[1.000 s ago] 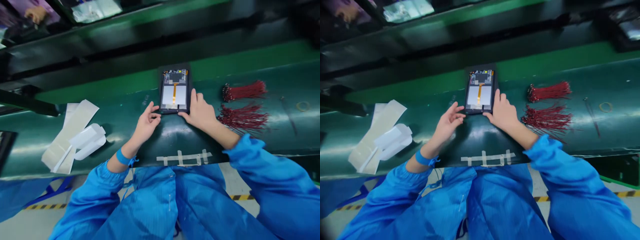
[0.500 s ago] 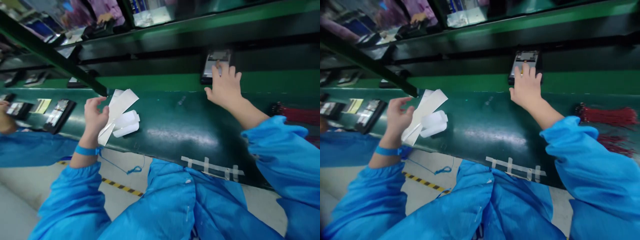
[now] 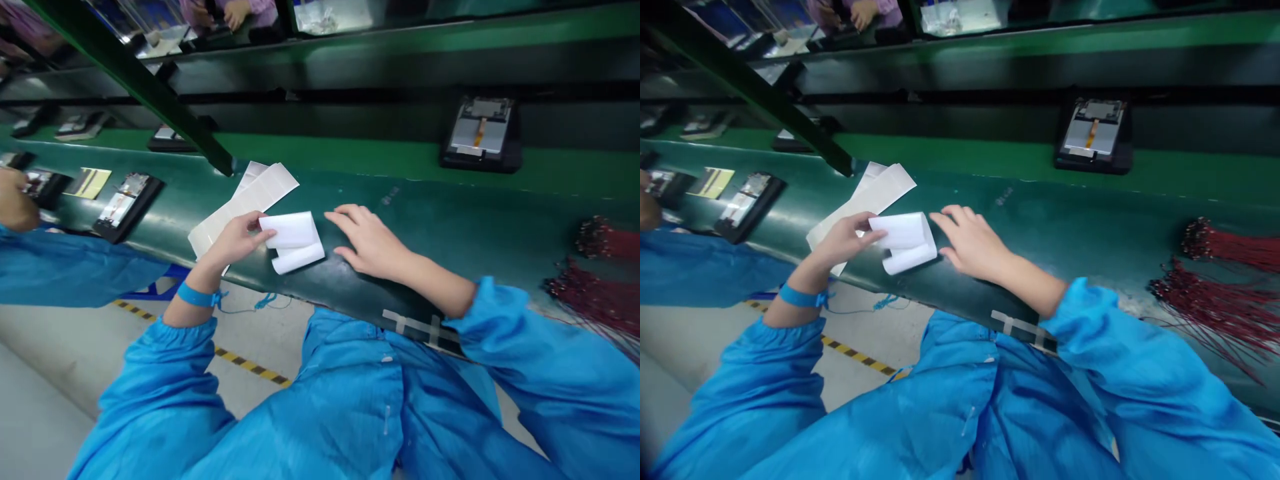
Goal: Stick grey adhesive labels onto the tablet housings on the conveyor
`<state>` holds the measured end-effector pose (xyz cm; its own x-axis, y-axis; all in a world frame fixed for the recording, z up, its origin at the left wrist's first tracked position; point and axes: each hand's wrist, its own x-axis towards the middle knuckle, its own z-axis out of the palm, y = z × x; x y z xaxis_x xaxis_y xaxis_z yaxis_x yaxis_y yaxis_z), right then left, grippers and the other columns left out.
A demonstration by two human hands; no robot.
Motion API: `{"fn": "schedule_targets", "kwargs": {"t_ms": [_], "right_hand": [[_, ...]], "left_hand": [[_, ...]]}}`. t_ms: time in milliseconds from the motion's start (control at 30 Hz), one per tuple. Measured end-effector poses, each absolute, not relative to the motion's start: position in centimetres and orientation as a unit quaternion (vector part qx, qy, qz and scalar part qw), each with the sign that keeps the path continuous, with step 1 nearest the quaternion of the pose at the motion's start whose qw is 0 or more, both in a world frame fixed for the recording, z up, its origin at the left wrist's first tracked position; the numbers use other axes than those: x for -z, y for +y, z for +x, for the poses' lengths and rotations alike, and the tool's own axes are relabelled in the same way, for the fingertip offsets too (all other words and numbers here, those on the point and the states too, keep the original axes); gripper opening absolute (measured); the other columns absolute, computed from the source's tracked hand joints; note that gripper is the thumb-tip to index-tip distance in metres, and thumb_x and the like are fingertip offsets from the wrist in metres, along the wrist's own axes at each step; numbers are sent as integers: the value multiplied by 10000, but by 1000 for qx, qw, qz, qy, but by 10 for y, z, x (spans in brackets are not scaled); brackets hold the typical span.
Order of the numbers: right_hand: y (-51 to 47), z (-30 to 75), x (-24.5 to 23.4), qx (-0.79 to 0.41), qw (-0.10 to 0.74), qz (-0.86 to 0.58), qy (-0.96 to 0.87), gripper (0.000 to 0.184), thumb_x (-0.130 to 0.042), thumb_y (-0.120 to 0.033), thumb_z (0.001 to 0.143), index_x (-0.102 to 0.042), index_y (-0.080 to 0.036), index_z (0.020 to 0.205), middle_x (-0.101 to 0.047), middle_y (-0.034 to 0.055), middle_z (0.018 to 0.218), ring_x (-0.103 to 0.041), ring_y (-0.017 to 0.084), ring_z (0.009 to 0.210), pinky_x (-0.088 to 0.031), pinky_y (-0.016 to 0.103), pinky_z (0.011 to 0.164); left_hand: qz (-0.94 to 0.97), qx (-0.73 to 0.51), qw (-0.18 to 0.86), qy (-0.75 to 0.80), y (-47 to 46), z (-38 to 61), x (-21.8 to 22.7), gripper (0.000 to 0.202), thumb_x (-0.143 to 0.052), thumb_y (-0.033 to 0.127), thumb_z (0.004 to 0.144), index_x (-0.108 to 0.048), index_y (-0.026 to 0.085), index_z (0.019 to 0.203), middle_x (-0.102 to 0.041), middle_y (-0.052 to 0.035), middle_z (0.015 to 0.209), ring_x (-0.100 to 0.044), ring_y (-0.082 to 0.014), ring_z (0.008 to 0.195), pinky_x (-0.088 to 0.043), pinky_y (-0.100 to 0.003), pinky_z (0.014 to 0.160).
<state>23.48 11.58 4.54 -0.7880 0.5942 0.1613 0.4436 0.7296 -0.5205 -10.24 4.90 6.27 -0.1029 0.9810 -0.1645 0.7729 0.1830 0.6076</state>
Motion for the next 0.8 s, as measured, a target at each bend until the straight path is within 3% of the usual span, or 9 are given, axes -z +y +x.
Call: {"fn": "schedule_targets", "kwargs": {"t_ms": [100,200,333,400,500,567,667,733,800], "right_hand": [[108,206,-34,-299,195,-248,-900,717,-653,-244,967,-395,-172,1632,-479,204,1592,-527,372,1367,-501,580,1117],[101,191,-28,-373,256,-230,-862,565,-602,-246,993,-496,-190,1546,-571,167,1420,-603,297,1239,-539,489,1073],[96,183,-28,-370,342,-239,-830,483,-727,-372,923,-642,-191,1363,-552,147,1321,-577,293,1203,-509,449,1059],[96,177,-30,-387,349,-267,-811,283,-671,-412,957,-711,-177,1109,-594,108,1137,-600,248,1033,-504,394,943],[101,166,-29,-477,310,-319,-758,385,-532,-492,1018,-601,-198,778,-548,12,767,-516,162,712,-402,319,708],[106,159,-27,-533,283,-335,-724,451,-492,-546,1015,-540,-211,717,-533,-10,672,-485,144,646,-349,308,658],[110,149,-23,-581,258,-323,-701,498,-481,-621,993,-545,-211,717,-562,-12,654,-498,136,635,-343,297,646],[111,142,-21,-594,244,-313,-699,526,-482,-660,985,-535,-215,709,-540,-18,642,-482,131,632,-338,292,638],[110,136,-20,-597,254,-308,-696,480,-516,-648,975,-550,-217,768,-531,-25,675,-475,130,647,-346,288,640]], "left_hand": [[527,-325,351,702,38,-85,-60,604,-801,748,730,-752,164,877,-749,-114,869,-656,-221,762,-543,-312,697],[419,-435,393,693,27,-71,-56,658,-813,806,710,-674,164,693,-671,-86,672,-585,-170,581,-483,-276,537],[311,-496,390,711,16,-57,-48,663,-786,792,789,-594,177,633,-614,-63,564,-577,-180,493,-480,-287,463],[292,-489,427,702,11,-57,-43,687,-721,840,825,-612,181,663,-615,-68,556,-601,-203,500,-499,-309,468],[320,-487,475,659,6,-69,-39,781,-561,932,862,-705,167,796,-686,-106,671,-661,-222,587,-509,-311,497],[357,-517,447,636,6,-81,-38,725,-651,868,858,-763,167,1006,-765,-122,895,-719,-211,752,-539,-273,575],[403,-519,455,601,7,-95,-40,686,-906,574,780,-705,208,1324,-775,-112,1173,-742,-214,954,-590,-257,745],[412,-483,501,587,8,-100,-40,682,-929,477,765,-701,184,1337,-782,-124,1146,-752,-243,936,-607,-299,779],[396,-479,504,599,8,-100,-36,569,-914,468,770,-753,153,1216,-793,-122,1039,-758,-266,891,-608,-321,749]]}}
